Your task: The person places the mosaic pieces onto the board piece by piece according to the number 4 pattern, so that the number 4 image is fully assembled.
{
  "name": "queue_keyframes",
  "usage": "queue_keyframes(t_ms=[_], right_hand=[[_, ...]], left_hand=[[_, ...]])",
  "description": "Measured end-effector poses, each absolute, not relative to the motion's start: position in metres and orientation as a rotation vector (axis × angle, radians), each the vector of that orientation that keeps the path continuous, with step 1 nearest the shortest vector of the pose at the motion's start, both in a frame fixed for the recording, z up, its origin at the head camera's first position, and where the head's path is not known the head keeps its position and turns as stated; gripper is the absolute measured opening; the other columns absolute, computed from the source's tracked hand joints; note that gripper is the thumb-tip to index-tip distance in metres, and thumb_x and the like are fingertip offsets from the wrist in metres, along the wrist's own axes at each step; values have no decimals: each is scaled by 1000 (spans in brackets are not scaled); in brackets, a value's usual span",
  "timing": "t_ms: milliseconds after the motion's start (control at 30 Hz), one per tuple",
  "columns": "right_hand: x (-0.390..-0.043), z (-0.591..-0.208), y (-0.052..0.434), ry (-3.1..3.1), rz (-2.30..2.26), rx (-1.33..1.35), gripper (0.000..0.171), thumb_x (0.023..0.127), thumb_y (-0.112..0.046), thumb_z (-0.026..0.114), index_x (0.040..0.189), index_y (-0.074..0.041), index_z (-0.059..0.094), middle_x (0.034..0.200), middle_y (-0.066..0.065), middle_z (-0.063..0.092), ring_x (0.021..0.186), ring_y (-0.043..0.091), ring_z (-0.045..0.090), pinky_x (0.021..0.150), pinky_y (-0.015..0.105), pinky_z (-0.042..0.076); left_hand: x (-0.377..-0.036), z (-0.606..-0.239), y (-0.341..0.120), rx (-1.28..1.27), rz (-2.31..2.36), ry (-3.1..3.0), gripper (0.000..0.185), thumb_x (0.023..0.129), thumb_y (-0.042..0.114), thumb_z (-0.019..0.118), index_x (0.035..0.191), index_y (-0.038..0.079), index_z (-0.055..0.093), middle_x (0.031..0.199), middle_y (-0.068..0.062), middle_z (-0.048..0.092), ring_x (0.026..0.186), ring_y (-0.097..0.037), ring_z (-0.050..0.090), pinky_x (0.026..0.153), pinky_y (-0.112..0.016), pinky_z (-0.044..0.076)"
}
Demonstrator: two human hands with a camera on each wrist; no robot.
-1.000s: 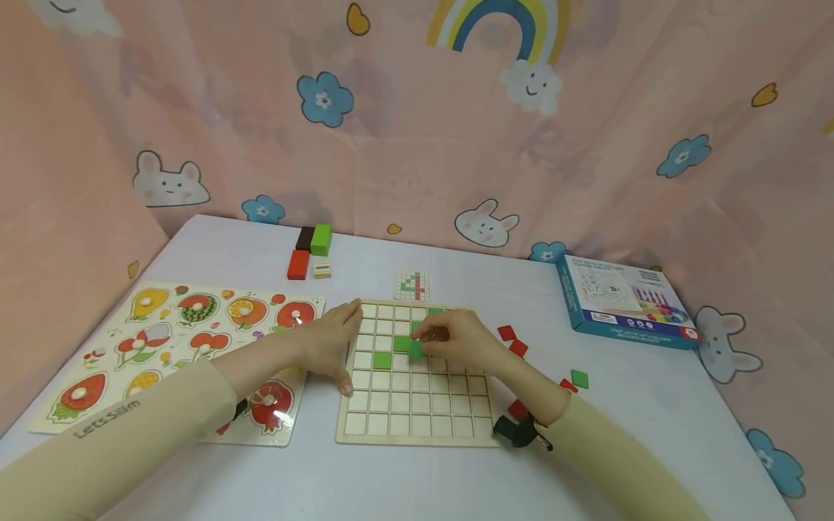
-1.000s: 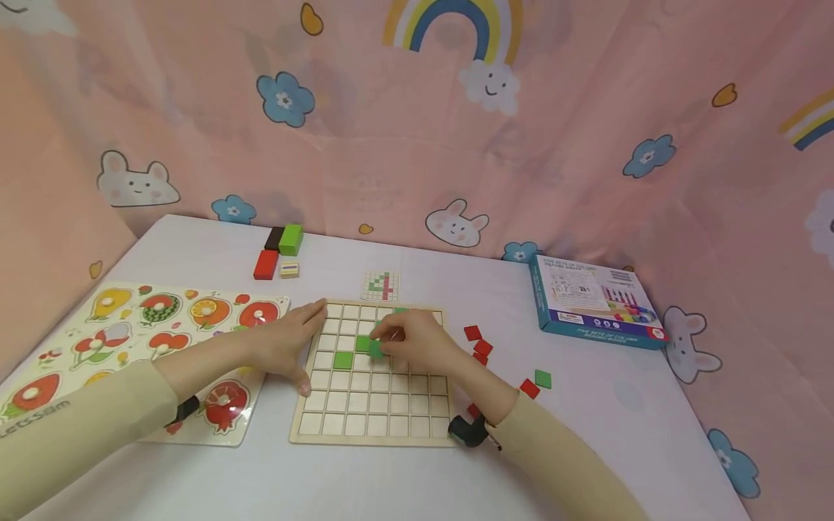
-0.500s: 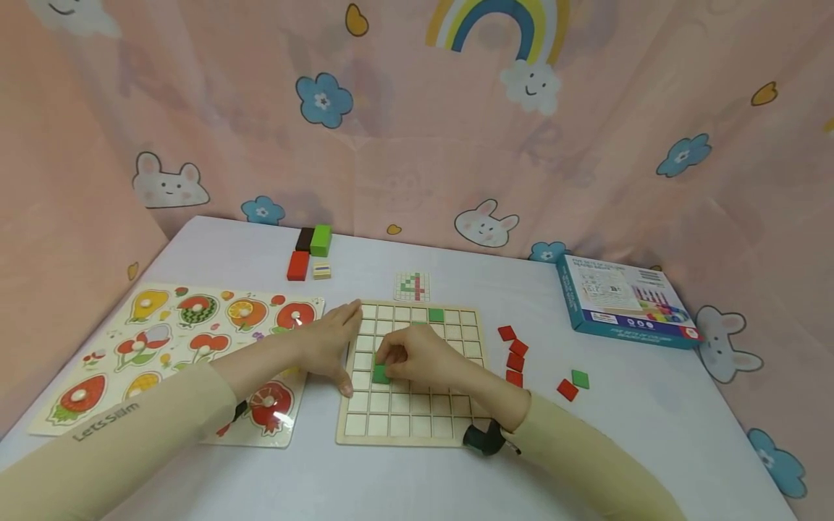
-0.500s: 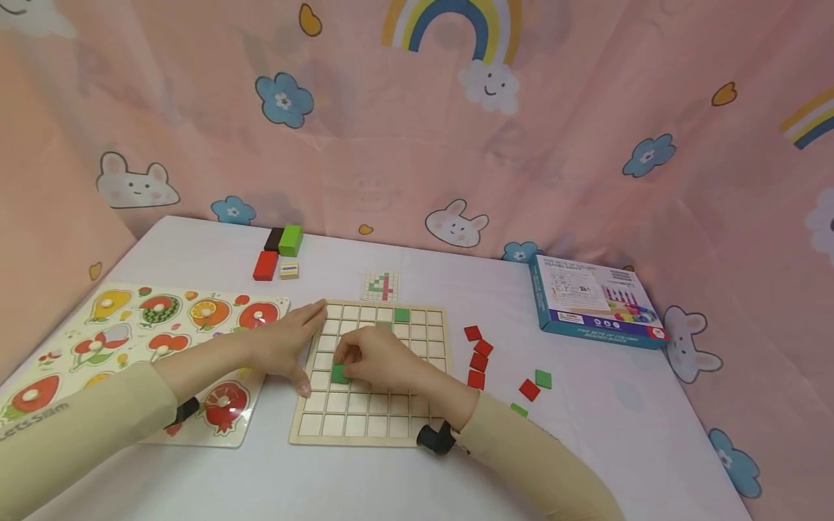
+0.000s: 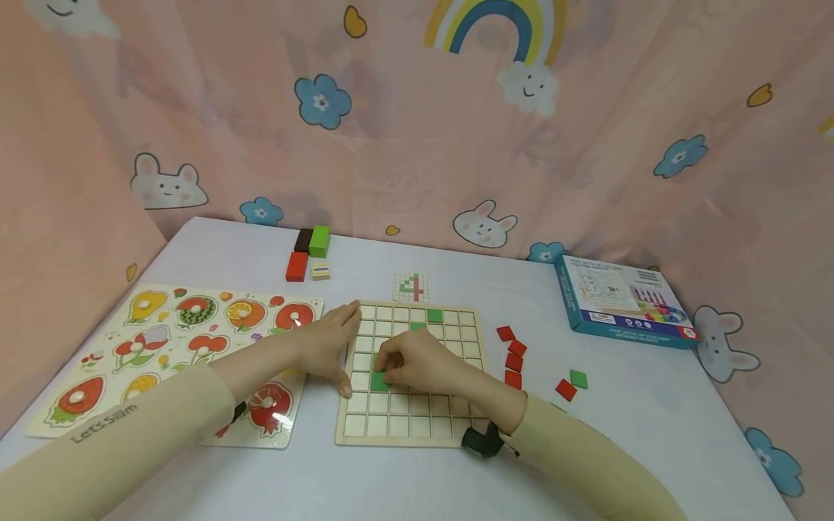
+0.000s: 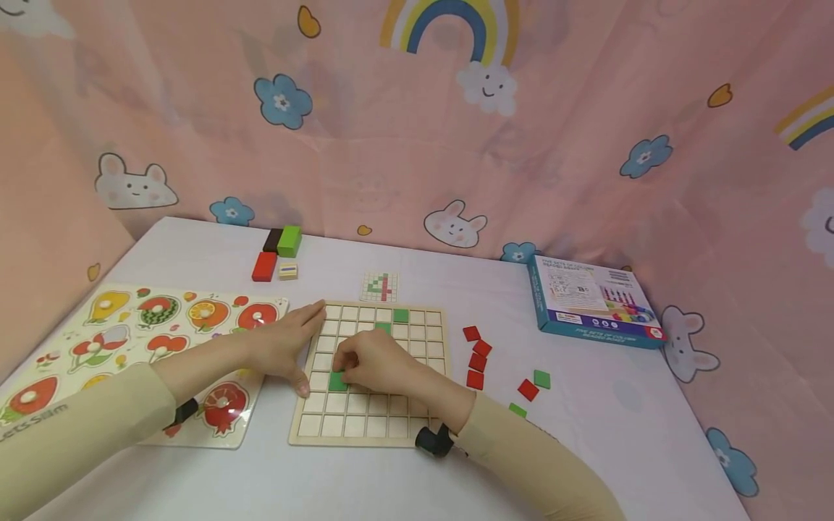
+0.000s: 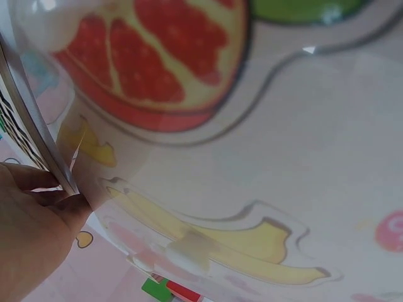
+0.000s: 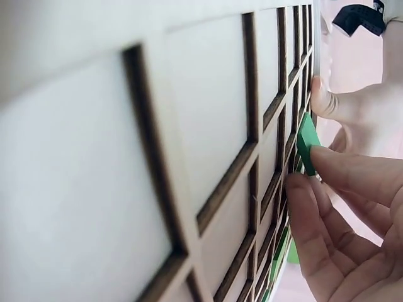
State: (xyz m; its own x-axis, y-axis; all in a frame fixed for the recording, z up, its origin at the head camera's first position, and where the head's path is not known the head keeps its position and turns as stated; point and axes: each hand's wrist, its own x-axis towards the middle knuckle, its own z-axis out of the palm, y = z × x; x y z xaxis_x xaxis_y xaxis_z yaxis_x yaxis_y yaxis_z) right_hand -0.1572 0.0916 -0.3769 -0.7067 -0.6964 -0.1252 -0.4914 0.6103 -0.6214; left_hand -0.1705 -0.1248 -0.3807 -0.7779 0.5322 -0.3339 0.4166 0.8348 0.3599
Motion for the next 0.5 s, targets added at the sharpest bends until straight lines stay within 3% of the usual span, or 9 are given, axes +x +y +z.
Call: queue_keyframes(t_ms=[267, 500], right_hand=[[-160, -368, 100, 2557, -745, -884, 10, 85, -13, 75, 94, -18, 75, 86, -8, 71, 79, 6, 60, 72, 20, 52], [-178, -353, 156, 2597, -809, -900, 17, 88, -11, 73, 104, -12, 74, 98, 1, 73, 84, 11, 63, 75, 23, 56]], left_hand=[[-169, -380, -125, 678, 380, 2578, 133, 64, 52, 88, 156, -5, 11, 167, -22, 1, 155, -42, 8, 125, -55, 22], [-169, -378, -124, 701, 370, 2588, 132, 64, 52, 88, 156, -5, 12, 167, -22, 2, 155, -43, 8, 124, -55, 24]])
